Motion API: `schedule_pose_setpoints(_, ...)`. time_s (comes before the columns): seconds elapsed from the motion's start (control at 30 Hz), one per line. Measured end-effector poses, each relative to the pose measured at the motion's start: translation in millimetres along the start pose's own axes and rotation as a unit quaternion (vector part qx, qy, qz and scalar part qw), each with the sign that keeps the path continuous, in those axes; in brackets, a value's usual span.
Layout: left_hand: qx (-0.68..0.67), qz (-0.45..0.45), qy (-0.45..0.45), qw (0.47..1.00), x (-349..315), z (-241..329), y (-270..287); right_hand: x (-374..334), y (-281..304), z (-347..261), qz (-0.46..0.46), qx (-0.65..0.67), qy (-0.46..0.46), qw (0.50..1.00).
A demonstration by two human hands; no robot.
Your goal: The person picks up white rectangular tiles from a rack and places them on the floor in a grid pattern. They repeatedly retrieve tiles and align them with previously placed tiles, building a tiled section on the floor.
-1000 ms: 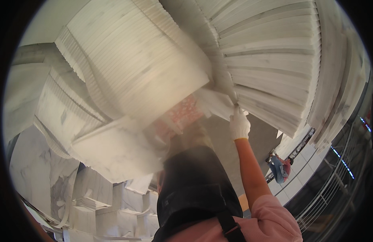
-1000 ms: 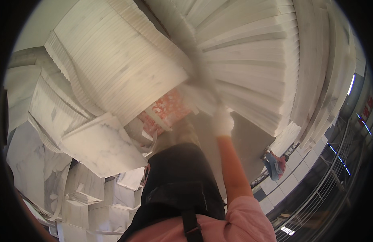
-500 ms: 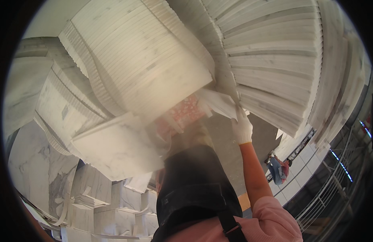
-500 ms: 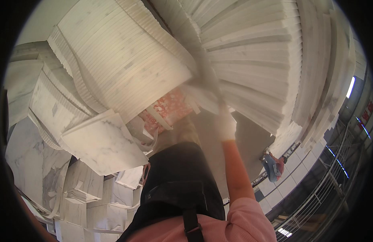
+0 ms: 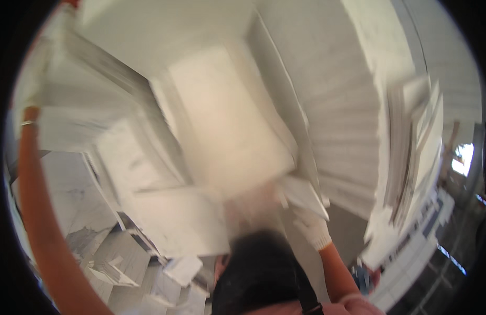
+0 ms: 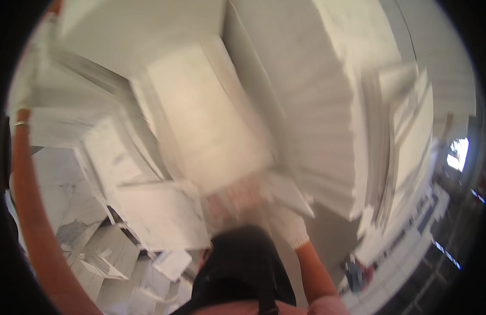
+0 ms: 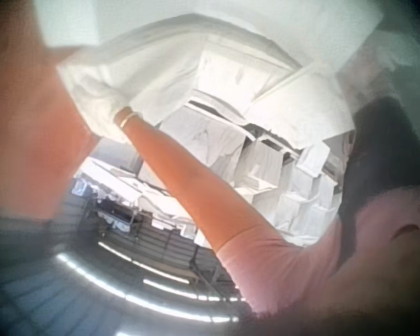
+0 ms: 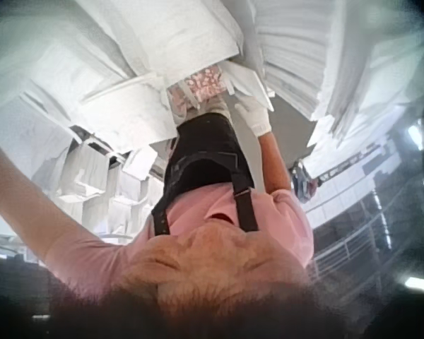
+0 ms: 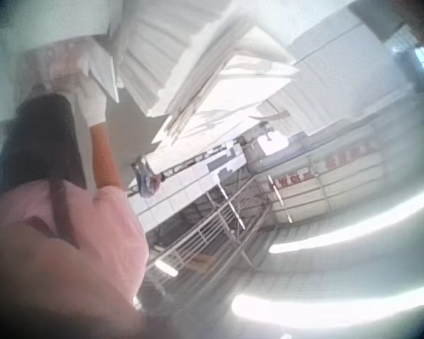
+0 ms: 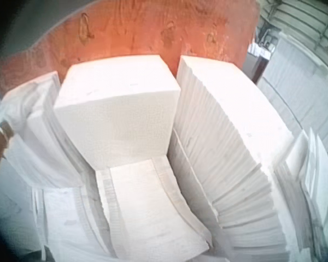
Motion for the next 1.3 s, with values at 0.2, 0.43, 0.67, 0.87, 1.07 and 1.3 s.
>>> schedule_pose_setpoints(0.2, -0.062, -0.039, 0.224, 0.972, 7, 49, 41, 137, 134, -154, 0.217, -0.025, 0.151, 0.964)
schedule_pose_setpoints(0.43, -0.127, -0.02, 0.283, 0.95, 16, 70, 82, 261, 240, -336, 0.438, -0.036, 0.406, 0.801)
schedule_pose_setpoints(0.67, -0.106, -0.015, 0.301, 0.948, 14, 70, 77, 297, 237, -381, 0.437, -0.113, 0.473, 0.757)
schedule_pose_setpoints(0.87, -0.081, -0.016, 0.28, 0.956, 14, 72, 80, 303, 239, -372, 0.418, -0.116, 0.469, 0.769)
schedule_pose_setpoints(1.07, -0.093, -0.015, 0.299, 0.95, 17, 72, 83, 294, 243, -374, 0.421, -0.137, 0.452, 0.774)
schedule_pose_setpoints(1.3, -0.122, -0.029, 0.303, 0.945, 18, 72, 87, 271, 238, -360, 0.368, -0.24, 0.338, 0.832)
Point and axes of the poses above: each hand's wrist, its own x-axis towards the middle knuckle, its own y-axis out of the back of the hand, z = x × y, the point moved 3 cm from there along x, towards the middle knuckle, and after that the axes turned 2 degrees about -x, right-handed, at the moved point
